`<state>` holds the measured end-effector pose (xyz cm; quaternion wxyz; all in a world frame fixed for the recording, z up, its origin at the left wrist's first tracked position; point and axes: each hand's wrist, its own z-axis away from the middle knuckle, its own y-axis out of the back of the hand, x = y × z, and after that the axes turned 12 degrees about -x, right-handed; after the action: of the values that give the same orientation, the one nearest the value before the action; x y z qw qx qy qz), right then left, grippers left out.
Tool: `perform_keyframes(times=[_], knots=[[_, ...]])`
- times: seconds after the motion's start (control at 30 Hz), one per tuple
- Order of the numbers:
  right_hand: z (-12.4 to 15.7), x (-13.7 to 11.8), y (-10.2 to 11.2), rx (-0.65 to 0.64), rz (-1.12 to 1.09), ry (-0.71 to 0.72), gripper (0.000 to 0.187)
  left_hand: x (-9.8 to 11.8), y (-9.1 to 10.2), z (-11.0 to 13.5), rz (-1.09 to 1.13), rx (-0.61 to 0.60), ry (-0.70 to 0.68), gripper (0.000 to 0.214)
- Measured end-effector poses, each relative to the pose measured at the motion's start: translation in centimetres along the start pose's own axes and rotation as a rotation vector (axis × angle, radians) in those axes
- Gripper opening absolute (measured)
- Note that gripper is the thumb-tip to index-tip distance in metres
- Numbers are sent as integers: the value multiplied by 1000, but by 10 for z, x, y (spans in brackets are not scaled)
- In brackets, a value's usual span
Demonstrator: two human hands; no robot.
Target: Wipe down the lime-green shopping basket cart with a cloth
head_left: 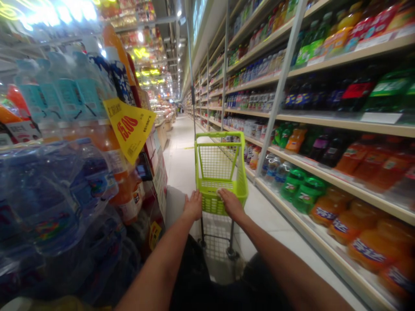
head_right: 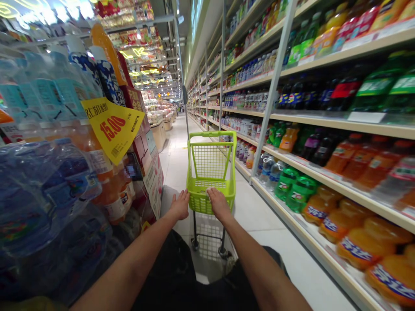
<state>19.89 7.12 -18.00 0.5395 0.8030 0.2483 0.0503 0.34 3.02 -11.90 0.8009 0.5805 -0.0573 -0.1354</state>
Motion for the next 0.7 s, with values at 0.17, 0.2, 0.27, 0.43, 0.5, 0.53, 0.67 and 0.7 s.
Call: perform_keyframes(times=[0.17,0.2,0.27,0.43,0.5,0.53,0.67,0.7], knots=[[7,7,1,80,-18,-63,47,5,-1,1,43,-9,5,87],[5,3,0,77,-21,-66,46,6,-2,1,53,-12,10,87],[-2,-12,-3,49,-34,-51,46,7,-5,0,62,-11,14,87],[-23,-49,-11,-30,-75,22,42,2,-7,0,26,-6,-9,84],[-23,-48,-11,-32,-59,45,39,-2,-6,2,30,-12,-7,83],[-21,-43,-10,-25,-48,43,38,-3,-6,4,37,-15,-3,83],[-8,-15,-2,32,-26,-54,39,-4,-7,8,54,-13,-2,85],[-7,-12,-1,42,-29,-76,39,-3,-8,7,55,-6,-5,85]])
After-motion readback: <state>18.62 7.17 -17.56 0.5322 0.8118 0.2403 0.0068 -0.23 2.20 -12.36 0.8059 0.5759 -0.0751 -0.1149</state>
